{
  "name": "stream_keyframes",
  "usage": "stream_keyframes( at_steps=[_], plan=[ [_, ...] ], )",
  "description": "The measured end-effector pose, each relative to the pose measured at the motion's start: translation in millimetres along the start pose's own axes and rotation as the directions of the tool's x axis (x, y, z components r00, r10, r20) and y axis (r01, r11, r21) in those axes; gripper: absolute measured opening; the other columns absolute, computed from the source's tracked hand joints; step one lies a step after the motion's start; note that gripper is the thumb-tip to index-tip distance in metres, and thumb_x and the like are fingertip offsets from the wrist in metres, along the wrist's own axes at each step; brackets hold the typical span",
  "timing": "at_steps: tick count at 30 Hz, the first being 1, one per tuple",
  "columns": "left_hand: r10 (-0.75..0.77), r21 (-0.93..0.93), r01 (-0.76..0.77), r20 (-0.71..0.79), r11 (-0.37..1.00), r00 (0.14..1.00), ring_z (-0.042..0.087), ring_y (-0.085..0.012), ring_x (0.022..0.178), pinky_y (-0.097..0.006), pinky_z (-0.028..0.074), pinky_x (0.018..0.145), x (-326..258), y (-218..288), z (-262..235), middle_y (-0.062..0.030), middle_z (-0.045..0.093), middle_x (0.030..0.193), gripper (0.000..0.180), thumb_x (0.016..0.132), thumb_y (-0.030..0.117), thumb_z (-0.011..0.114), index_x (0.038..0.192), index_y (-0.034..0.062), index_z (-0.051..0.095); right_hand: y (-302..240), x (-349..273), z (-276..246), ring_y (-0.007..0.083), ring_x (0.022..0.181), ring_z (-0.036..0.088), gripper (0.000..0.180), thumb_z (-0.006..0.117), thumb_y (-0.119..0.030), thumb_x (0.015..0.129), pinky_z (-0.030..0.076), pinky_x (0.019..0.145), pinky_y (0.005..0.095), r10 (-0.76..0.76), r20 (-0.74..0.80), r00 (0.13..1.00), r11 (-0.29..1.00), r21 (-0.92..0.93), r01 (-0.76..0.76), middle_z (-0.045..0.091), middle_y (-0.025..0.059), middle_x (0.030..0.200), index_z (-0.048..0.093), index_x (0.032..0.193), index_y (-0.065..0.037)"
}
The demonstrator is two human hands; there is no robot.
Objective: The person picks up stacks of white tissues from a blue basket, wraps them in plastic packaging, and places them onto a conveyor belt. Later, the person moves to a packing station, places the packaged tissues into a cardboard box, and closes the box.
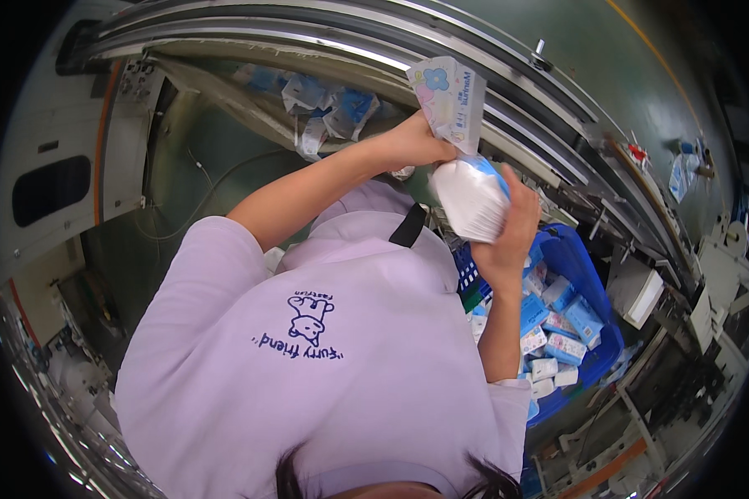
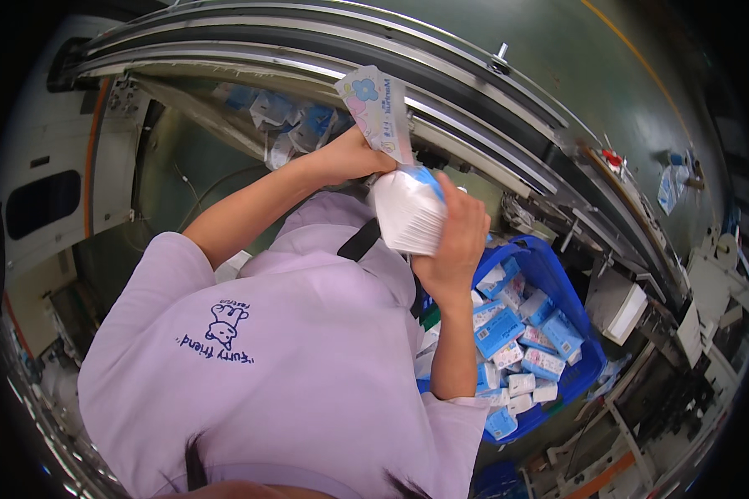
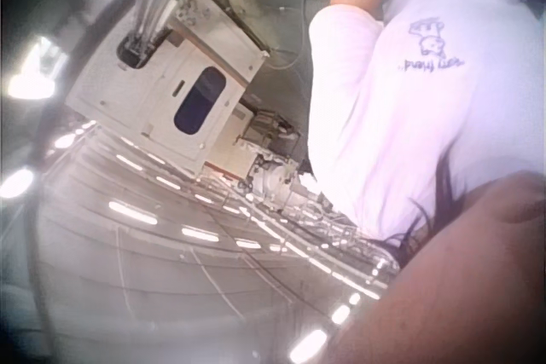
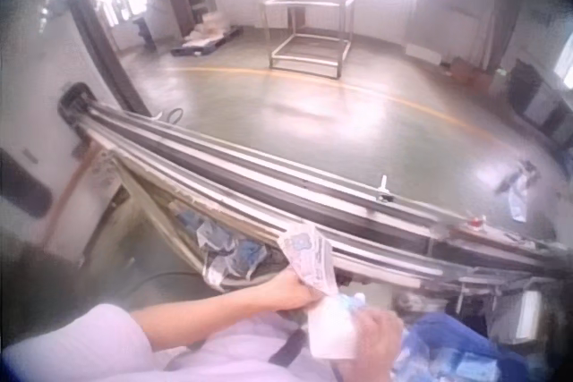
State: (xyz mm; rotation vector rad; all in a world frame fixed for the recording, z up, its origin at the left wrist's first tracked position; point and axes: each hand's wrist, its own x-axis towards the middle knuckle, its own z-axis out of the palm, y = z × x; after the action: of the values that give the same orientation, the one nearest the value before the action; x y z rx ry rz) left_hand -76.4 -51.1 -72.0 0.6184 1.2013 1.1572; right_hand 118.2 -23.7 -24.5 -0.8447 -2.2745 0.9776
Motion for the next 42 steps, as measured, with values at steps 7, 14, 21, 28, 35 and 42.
stream_keyframes(
  at_steps=[7,14,21,28,35,42],
  plan=[
    [-0.189,-0.376,0.253,0.199,0.891,0.962,0.055,-0.0106,0.066,-0.022,0.044,0.058,-11,-14,-29,-0.0038,0.058,0.077,0.019,0.069,-0.003,0.054,0.087,0.0004,0.059,-9,12,24,0.0313,0.104,0.046,0.057,0.076,-0.01,0.052,0.037,0.088,0.0347,-0.273,0.022,0.962,0.955,0.13,0.268,0.042,0.017,0.114,0.058,0.107,-0.011],
    [-0.436,-0.447,0.472,0.188,0.76,0.88,0.061,-0.0142,0.08,-0.029,0.05,0.07,-33,-78,-65,-0.0082,0.062,0.091,0.02,0.078,0.003,0.054,0.097,-0.0025,0.058,-36,21,47,0.0276,0.103,0.051,0.04,0.067,-0.006,0.057,0.025,0.101,0.0494,-0.366,0.369,0.854,0.916,0.308,0.258,0.053,0.0128,0.105,0.056,0.096,-0.012],
    [-0.274,-0.424,-0.376,-0.879,0.824,0.39,0.059,-0.03,0.094,-0.047,0.048,0.082,-31,-103,-232,-0.0191,0.058,0.097,0.022,0.085,0.0,0.037,0.101,-0.0054,0.052,23,-4,-11,0.0326,0.116,0.043,0.058,0.054,-0.019,0.079,0.034,0.098,0.0471,0.492,-0.034,0.87,0.143,0.989,-0.042,0.046,0.0167,0.125,0.034,0.13,-0.002],
    [0.046,0.974,0.209,-0.213,0.091,0.976,0.045,-0.0379,0.112,-0.041,0.041,0.089,53,-177,-200,-0.0271,0.048,0.117,0.054,0.07,0.003,0.049,0.123,-0.0022,0.041,19,2,-4,0.0325,0.112,0.048,0.067,0.061,-0.038,0.078,0.039,0.094,0.0466,0.782,0.155,0.603,-0.116,0.988,-0.104,0.047,0.0165,0.123,0.035,0.13,-0.005],
    [-0.236,0.965,0.151,-0.201,-0.213,0.951,0.056,-0.0342,0.099,-0.042,0.045,0.083,56,-69,-96,-0.0215,0.055,0.111,0.038,0.068,0.015,0.064,0.104,0.0029,0.057,28,-22,-24,0.0296,0.108,0.05,0.058,0.059,-0.033,0.081,0.042,0.092,0.0442,0.766,0.103,0.634,-0.205,0.975,0.09,0.051,0.0142,0.117,0.037,0.127,-0.004],
    [-0.087,-0.035,0.114,0.443,0.993,0.892,0.05,-0.0162,0.103,-0.029,0.039,0.089,9,30,50,-0.0095,0.053,0.112,0.061,0.075,0.037,0.067,0.119,0.0001,0.046,30,-22,-32,0.0183,0.099,0.051,0.07,0.072,-0.001,0.064,0.045,0.084,0.032,0.579,-0.165,0.798,0.138,0.985,0.104,0.05,0.0065,0.108,0.035,0.123,-0.012]
  ],
)
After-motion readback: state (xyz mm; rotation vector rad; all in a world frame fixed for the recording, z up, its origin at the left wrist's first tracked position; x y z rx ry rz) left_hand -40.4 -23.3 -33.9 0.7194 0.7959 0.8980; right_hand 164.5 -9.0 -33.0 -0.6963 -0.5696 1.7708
